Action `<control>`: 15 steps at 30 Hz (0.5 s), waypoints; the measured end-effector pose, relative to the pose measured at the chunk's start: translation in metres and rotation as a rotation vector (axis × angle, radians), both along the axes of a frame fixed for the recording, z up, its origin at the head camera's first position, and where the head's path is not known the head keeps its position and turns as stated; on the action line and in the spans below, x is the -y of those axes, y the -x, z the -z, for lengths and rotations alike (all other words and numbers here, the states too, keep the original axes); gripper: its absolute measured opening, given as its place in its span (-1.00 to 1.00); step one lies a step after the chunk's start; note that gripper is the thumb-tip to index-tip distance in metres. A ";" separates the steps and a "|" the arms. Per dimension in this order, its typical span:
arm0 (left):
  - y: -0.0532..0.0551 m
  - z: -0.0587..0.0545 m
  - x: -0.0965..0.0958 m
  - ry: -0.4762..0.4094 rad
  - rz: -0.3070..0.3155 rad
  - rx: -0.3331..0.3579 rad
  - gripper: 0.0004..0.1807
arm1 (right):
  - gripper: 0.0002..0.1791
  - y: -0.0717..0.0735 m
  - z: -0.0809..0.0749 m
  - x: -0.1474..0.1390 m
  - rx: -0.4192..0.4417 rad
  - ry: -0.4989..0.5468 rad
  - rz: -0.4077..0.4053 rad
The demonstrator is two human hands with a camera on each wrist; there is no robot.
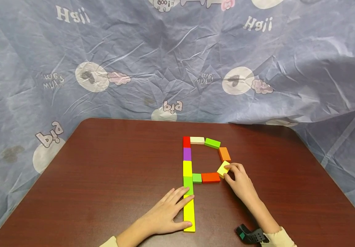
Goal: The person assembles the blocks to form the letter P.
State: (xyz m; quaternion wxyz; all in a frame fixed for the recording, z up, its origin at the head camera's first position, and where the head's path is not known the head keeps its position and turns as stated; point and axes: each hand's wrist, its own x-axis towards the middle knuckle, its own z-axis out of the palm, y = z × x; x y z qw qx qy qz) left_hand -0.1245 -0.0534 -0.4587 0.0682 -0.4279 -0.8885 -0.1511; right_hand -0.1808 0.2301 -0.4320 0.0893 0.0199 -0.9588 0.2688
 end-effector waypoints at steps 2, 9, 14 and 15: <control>0.000 0.000 0.000 0.000 0.004 -0.003 -0.24 | -0.67 0.000 0.000 0.000 -0.009 0.005 0.001; 0.001 0.001 0.000 -0.002 0.003 -0.008 -0.24 | -0.67 0.001 0.001 0.000 -0.008 0.015 -0.004; 0.000 0.002 0.000 0.000 -0.002 -0.002 -0.24 | -0.67 0.000 -0.001 -0.001 0.009 -0.007 0.006; -0.001 0.002 0.000 -0.002 -0.003 0.010 -0.24 | -0.67 0.000 -0.002 -0.001 0.008 -0.014 0.009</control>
